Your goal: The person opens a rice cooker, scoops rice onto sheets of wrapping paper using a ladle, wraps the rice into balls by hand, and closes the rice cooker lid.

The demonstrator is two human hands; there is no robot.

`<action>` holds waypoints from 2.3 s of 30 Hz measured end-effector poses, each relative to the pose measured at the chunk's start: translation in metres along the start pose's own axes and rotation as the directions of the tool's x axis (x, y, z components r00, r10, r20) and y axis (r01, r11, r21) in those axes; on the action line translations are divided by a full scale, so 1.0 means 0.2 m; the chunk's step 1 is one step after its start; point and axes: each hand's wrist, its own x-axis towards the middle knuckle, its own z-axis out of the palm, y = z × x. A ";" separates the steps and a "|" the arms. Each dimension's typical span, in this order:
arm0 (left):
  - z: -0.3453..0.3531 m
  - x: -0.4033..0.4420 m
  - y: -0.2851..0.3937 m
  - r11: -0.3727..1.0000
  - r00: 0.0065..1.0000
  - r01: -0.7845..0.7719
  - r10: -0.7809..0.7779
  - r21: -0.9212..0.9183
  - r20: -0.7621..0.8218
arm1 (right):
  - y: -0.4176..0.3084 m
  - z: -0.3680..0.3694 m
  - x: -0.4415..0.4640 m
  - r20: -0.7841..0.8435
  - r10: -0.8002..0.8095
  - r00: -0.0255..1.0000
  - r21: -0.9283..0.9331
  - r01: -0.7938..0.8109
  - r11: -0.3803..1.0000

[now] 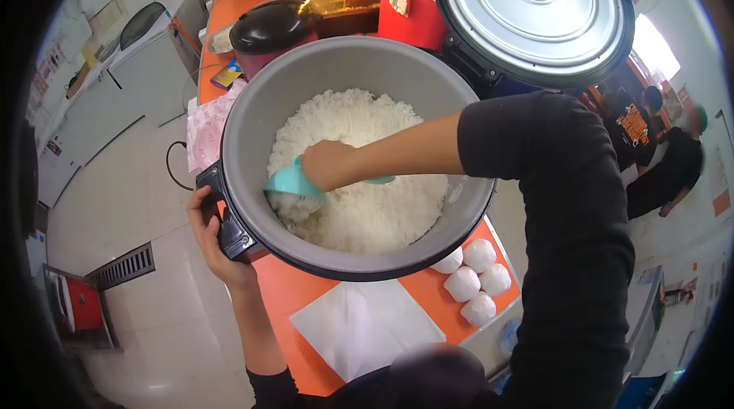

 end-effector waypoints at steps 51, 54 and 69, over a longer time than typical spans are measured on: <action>-0.28 -1.74 -0.28 0.270 0.718 -0.239 -0.598 0.933 0.357 | -0.30 1.34 -1.30 0.546 -0.037 0.837 0.830 -0.547 -0.114; -0.32 -1.68 -0.25 0.104 0.840 -0.189 -0.498 0.976 0.216 | -0.28 1.41 -1.10 0.535 0.029 0.844 0.835 -0.534 0.129; -0.49 -1.71 -0.39 0.212 0.849 -0.134 -0.479 0.968 0.222 | -0.67 1.45 -1.04 -0.279 0.018 0.960 0.062 -0.001 0.998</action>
